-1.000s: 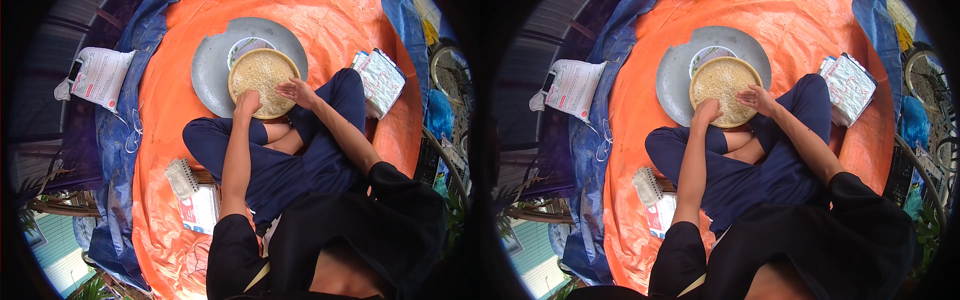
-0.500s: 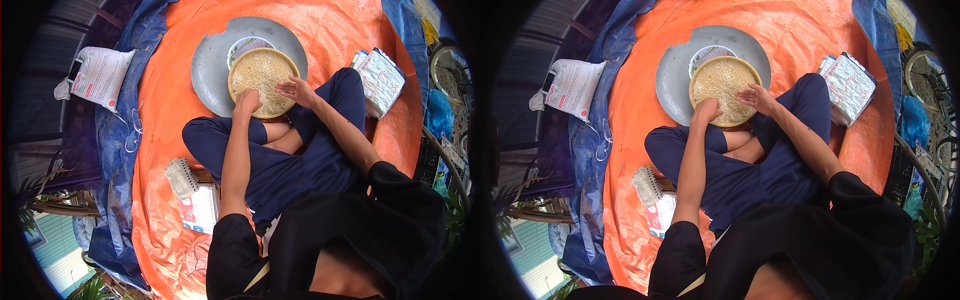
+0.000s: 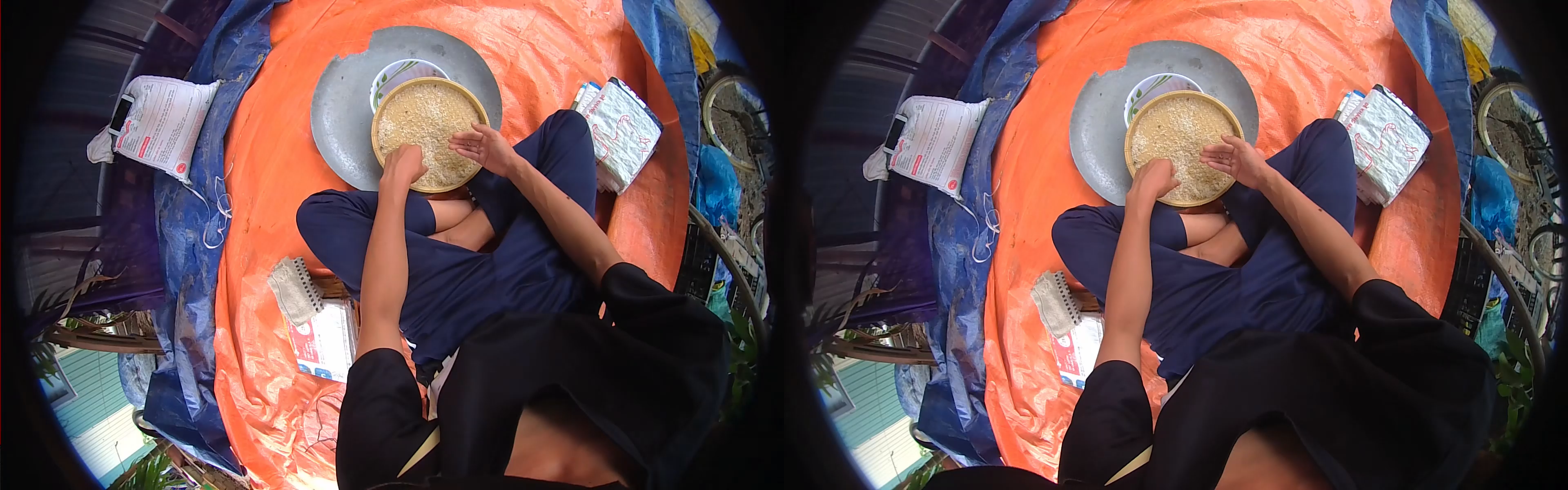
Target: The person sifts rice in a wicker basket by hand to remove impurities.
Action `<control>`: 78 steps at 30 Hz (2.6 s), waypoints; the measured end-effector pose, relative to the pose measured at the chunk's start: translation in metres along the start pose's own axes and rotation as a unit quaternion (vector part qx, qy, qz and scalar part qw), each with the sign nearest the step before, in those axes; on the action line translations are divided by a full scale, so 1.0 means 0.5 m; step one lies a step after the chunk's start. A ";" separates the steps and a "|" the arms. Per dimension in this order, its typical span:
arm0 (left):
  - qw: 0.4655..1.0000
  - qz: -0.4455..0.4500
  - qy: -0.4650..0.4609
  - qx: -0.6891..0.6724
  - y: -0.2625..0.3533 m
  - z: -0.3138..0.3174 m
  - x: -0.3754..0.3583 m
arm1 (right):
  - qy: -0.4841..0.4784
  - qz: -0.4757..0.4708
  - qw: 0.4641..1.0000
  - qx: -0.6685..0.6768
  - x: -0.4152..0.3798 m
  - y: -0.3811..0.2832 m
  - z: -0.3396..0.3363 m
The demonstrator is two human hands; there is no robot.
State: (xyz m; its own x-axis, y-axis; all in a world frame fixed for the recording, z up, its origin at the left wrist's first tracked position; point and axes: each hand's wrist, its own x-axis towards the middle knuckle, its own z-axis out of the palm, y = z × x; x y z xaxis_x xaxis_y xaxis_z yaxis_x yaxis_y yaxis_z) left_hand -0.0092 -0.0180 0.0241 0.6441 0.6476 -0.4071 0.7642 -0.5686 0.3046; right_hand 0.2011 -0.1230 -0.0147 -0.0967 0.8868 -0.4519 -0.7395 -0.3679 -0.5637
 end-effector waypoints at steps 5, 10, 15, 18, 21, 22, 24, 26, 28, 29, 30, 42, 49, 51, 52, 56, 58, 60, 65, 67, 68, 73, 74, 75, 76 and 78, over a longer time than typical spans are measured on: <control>1.000 -0.004 -0.015 0.011 0.005 -0.006 -0.001 | 0.004 -0.002 1.000 -0.002 -0.003 -0.001 0.003; 1.000 -0.004 0.001 0.004 0.003 -0.001 0.001 | 0.002 -0.003 1.000 -0.004 -0.002 0.001 0.003; 1.000 -0.002 0.001 0.004 -0.001 0.005 0.004 | 0.001 0.003 1.000 -0.004 -0.001 0.003 0.002; 1.000 -0.003 -0.006 0.006 -0.001 0.004 0.004 | -0.003 0.000 1.000 -0.005 -0.001 0.002 0.002; 1.000 -0.002 0.000 0.001 -0.002 0.006 0.005 | 0.000 0.001 1.000 -0.002 -0.001 0.002 0.002; 1.000 0.000 0.007 -0.003 -0.002 0.007 0.004 | 0.001 0.001 1.000 -0.002 -0.001 0.002 0.002; 1.000 0.003 0.012 -0.004 -0.004 0.009 0.005 | 0.002 0.001 1.000 -0.004 -0.001 0.003 0.001; 1.000 0.004 0.009 0.002 -0.004 0.009 0.007 | 0.003 -0.001 1.000 -0.005 -0.001 0.005 0.002; 1.000 0.004 0.009 0.004 -0.003 0.008 0.005 | 0.005 0.003 1.000 -0.005 -0.001 0.005 0.003; 1.000 0.004 0.010 0.004 -0.002 0.008 0.005 | 0.006 0.005 1.000 -0.005 -0.001 0.005 0.002; 1.000 0.003 0.010 0.003 -0.002 0.007 0.004 | 0.004 0.005 1.000 -0.004 0.000 0.006 0.001; 0.996 -0.013 0.071 -0.042 -0.020 -0.017 -0.004 | 0.011 0.000 1.000 0.018 -0.007 -0.005 0.010; 0.990 0.053 0.134 0.002 0.037 -0.007 -0.013 | 0.004 0.001 0.999 0.032 0.001 -0.003 0.004; 0.981 0.093 0.170 0.017 0.055 0.020 0.000 | 0.004 0.001 0.999 0.038 0.001 -0.003 0.003; 0.983 0.094 0.158 0.020 0.056 0.033 0.009 | 0.005 -0.002 0.999 0.036 0.001 -0.004 0.003; 0.985 0.092 0.143 0.024 0.033 0.083 0.061 | 0.007 -0.009 0.999 0.033 -0.002 -0.010 0.005; 0.985 0.086 0.149 0.012 0.020 0.093 0.066 | 0.011 -0.009 0.999 0.036 -0.005 -0.008 0.006; 0.985 0.077 0.152 -0.012 0.008 0.077 0.057 | 0.015 -0.009 0.999 0.038 -0.005 -0.009 0.009; 0.967 0.056 0.170 -0.182 -0.015 0.012 0.027 | 0.014 -0.007 0.999 0.040 -0.003 -0.010 0.012; 0.923 0.030 0.148 -0.353 -0.040 0.011 0.036 | 0.021 -0.009 0.999 0.040 -0.010 -0.010 0.014; 0.880 0.007 0.118 -0.460 -0.059 0.017 0.051 | 0.022 -0.009 0.999 0.040 -0.011 -0.010 0.017; 0.677 -0.026 0.121 -0.725 -0.066 -0.026 0.040 | 0.009 -0.007 0.999 0.030 -0.005 -0.003 0.004; 0.646 -0.030 0.119 -0.754 -0.068 -0.031 0.037 | 0.006 -0.005 1.000 0.029 -0.004 -0.003 0.005; 0.614 -0.036 0.118 -0.779 -0.069 -0.035 0.033 | 0.002 -0.001 1.000 0.029 -0.005 -0.001 0.006; 0.606 -0.035 0.111 -0.787 -0.068 -0.037 0.032 | 0.006 -0.002 0.999 0.032 -0.006 -0.001 0.006; 0.589 -0.035 0.098 -0.801 -0.071 -0.037 0.031 | 0.013 -0.003 0.999 0.039 -0.007 -0.002 0.008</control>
State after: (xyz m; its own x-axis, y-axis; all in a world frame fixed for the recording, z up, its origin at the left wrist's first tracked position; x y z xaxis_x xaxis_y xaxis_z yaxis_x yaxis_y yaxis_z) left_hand -0.0258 0.0217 0.0227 0.4803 0.7769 -0.4071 -0.2616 0.5698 0.7790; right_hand 0.1998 -0.1245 -0.0099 -0.0756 0.8813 -0.4665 -0.7898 -0.3386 -0.5115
